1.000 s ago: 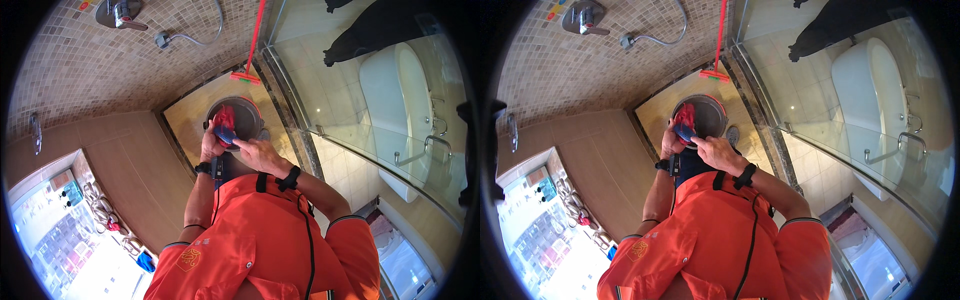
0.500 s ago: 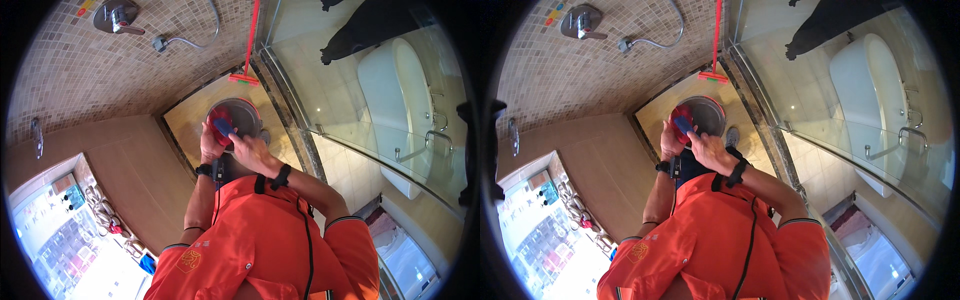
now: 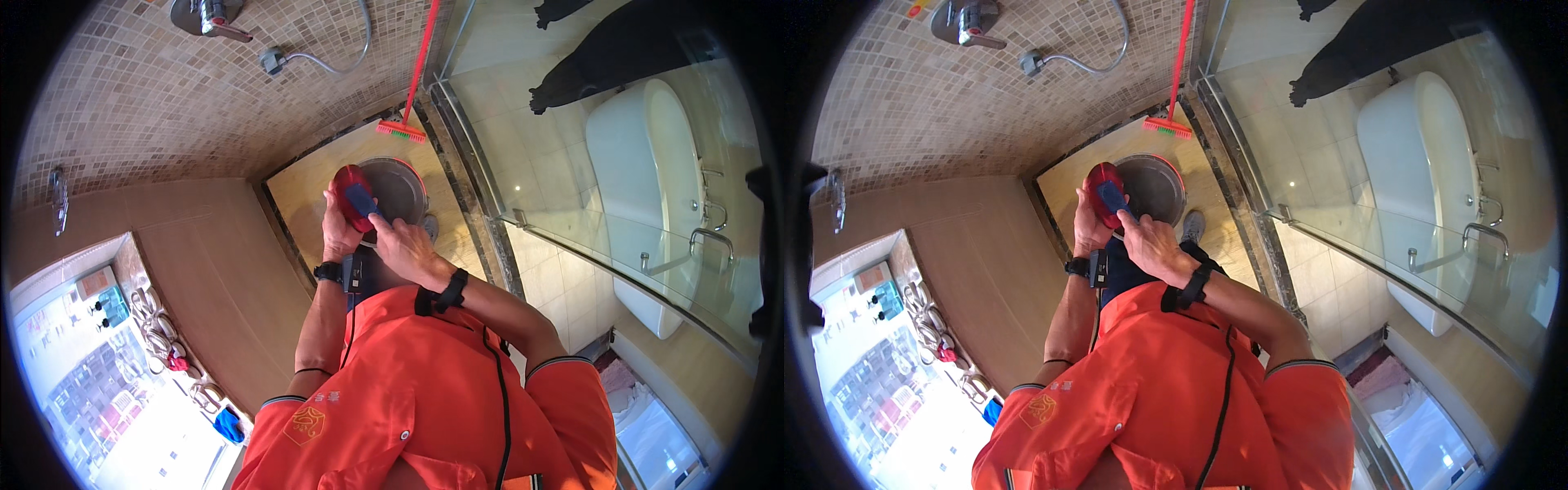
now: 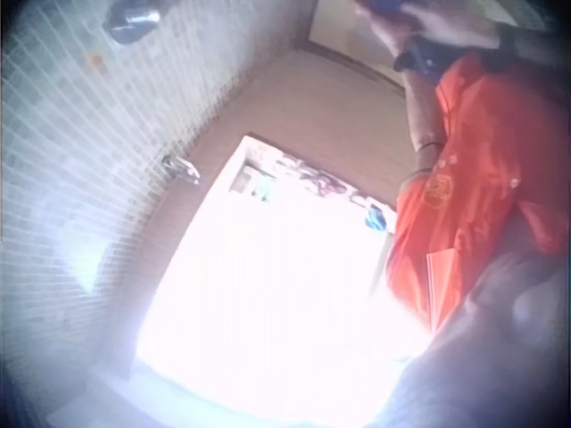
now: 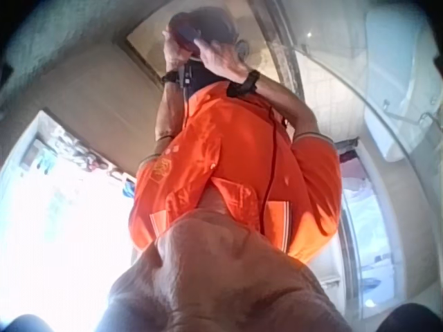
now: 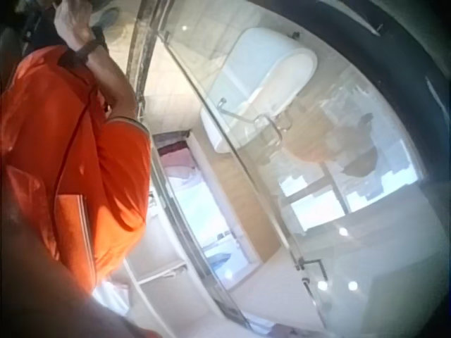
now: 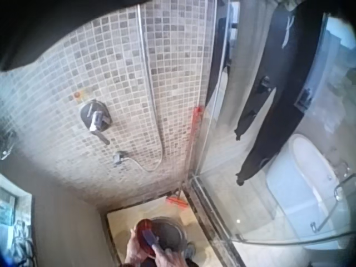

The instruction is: The person scrubs a red shoe with a blue brush over a bucket of water, repeatedly dipping the shoe and brush to rinse. The shoe is placed on a windowsill, then picked up again for further scrubbing and rinsing.

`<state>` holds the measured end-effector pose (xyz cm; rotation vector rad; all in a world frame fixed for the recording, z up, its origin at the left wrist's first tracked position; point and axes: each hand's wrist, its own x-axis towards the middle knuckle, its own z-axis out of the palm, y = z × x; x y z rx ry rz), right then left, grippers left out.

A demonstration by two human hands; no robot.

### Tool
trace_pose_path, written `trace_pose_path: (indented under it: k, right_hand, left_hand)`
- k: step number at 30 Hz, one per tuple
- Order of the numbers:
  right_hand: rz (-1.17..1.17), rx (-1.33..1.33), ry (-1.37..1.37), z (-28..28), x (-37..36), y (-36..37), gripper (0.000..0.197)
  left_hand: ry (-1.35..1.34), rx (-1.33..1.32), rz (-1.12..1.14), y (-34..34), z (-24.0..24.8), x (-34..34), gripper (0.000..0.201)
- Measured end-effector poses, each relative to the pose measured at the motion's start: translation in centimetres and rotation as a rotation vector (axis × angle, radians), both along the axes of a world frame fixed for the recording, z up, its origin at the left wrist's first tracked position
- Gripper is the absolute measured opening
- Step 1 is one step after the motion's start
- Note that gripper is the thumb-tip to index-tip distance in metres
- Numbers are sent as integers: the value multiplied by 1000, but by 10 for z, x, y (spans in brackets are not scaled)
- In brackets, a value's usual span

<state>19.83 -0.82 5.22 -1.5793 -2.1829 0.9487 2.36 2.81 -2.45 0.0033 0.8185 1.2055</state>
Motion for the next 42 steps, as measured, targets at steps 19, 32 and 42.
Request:
trace_pose_path:
  k: [19, 32, 42]
  right_hand:
    - [58, -26, 184, 20, 37, -21, 40]
    - [-53, 94, 258, 12, 63, -17, 37]
    - [143, 156, 209, 17, 54, -29, 36]
  left_hand:
    - [-32, -165, -109, -20, -50, -23, 62]
    - [-182, -125, -92, -26, -4, -2, 56]
    - [41, -239, 73, -61, 3, -1, 36]
